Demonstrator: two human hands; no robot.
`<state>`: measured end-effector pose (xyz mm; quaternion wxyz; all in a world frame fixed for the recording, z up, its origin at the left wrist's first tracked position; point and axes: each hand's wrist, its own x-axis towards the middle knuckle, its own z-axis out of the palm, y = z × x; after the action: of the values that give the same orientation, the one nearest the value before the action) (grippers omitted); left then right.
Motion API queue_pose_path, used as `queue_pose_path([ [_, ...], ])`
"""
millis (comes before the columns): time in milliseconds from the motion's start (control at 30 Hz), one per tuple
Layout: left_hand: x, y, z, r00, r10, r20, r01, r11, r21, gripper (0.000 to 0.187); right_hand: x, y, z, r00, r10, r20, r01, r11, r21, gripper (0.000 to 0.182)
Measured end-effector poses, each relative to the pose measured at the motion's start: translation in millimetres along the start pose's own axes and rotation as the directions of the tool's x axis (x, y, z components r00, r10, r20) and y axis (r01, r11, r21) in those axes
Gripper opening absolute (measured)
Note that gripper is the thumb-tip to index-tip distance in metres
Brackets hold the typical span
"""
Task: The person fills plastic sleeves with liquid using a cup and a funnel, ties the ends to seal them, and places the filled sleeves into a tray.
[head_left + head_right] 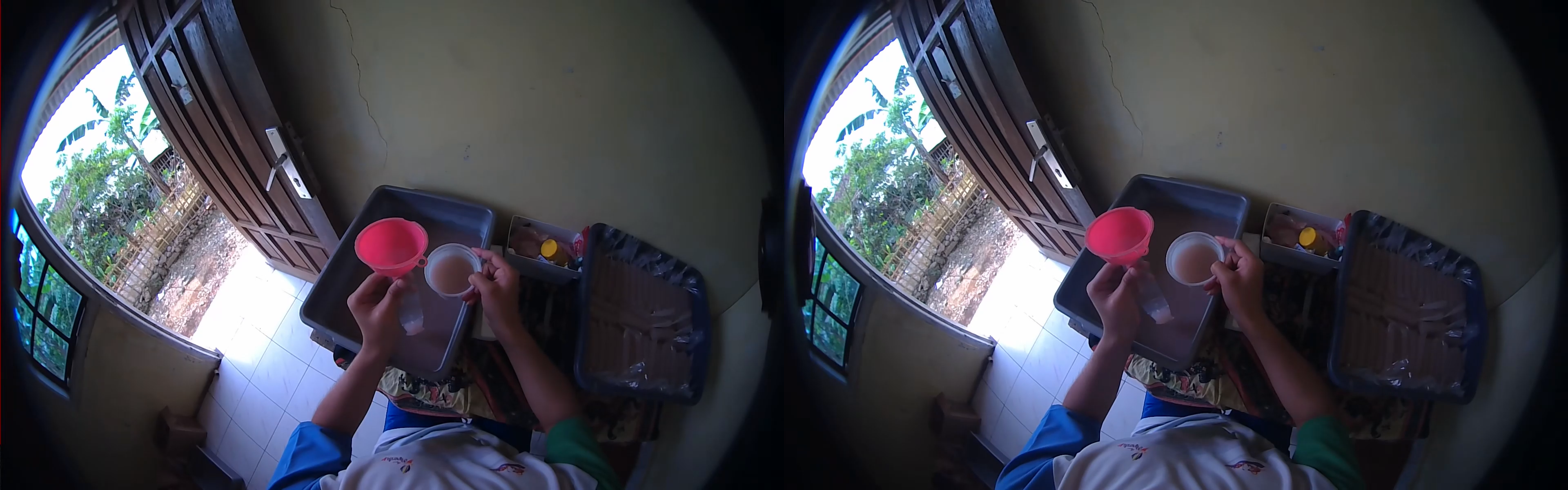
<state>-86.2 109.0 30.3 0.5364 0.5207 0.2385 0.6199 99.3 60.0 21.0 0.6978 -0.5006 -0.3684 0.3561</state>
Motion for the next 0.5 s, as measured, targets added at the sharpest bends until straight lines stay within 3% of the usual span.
queue_pose_path([
  [500,-2.7,-0.7,0.8,0.998,-0.057,0.021,0.056,0.998,0.017,0.018,-0.3,4.7,-1.3,1.0,0.027,0.01,-0.027,0.999,0.038,0.038],
])
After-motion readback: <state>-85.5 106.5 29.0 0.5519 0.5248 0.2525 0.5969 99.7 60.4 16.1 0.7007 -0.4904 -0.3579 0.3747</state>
